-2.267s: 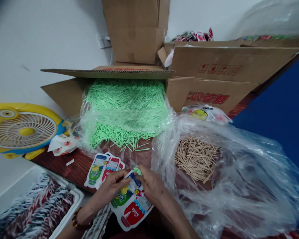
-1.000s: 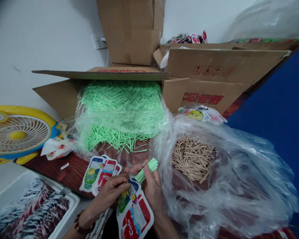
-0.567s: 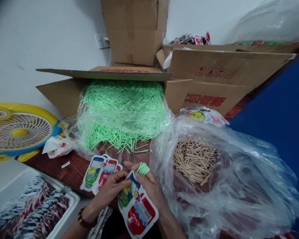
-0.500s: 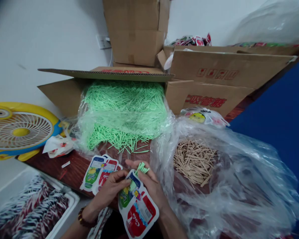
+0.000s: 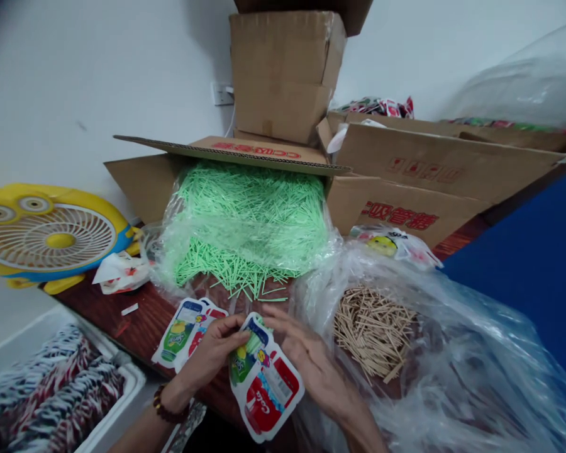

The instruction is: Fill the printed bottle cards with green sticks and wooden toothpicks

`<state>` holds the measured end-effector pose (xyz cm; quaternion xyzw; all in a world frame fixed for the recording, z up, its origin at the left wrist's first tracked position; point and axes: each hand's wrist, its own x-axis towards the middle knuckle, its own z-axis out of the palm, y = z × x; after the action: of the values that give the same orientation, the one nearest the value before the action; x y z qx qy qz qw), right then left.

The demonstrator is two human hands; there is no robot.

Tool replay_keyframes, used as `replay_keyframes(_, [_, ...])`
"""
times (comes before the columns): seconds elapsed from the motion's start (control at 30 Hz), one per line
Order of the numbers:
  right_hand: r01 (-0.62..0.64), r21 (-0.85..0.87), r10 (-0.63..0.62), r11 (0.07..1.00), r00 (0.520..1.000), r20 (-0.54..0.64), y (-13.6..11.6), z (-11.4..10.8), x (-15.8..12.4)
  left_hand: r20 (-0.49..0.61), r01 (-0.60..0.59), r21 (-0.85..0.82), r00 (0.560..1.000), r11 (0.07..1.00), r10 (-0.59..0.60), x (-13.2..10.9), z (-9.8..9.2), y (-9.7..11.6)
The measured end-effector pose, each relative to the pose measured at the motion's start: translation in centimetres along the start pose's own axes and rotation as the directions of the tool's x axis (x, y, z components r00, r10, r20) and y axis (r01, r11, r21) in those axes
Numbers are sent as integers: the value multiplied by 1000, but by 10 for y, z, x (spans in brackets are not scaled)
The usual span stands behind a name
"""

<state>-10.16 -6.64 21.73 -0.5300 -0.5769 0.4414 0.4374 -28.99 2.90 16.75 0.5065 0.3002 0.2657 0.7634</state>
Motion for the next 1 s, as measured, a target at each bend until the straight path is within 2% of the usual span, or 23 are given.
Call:
replay_keyframes(0.1, [-13, -154, 18, 988, 999, 37, -7, -6, -4, 23, -58, 54, 998, 997, 56, 2, 5, 6])
replay_keyframes(0.23, [37, -235, -28, 971, 999, 41, -14, -11, -3, 41, -126, 128, 992, 984, 122, 4, 10, 9])
replay_keyframes(0.33, [11, -292, 4, 956, 999, 52, -16, -11, 0, 55, -147, 154, 989, 977, 140, 5, 11, 8])
replay_keyframes(0.6, [64, -325, -66, 943, 998, 4, -17, -8, 4, 54, -162, 140, 986, 977, 156, 4, 13, 2])
replay_keyframes(0.87, [104, -432, -80, 896, 994, 73, -26, -15, 14, -25, -169, 147, 984, 975, 175, 6, 19, 3])
replay_keyframes(0.93, [95, -442, -63, 892, 994, 87, -23, -16, 14, -34, -155, 119, 987, 981, 160, 6, 21, 3])
replay_keyframes(1.0, [83, -432, -61, 898, 996, 64, -20, -17, 13, 5, -103, 35, 995, 994, 103, 6, 22, 2])
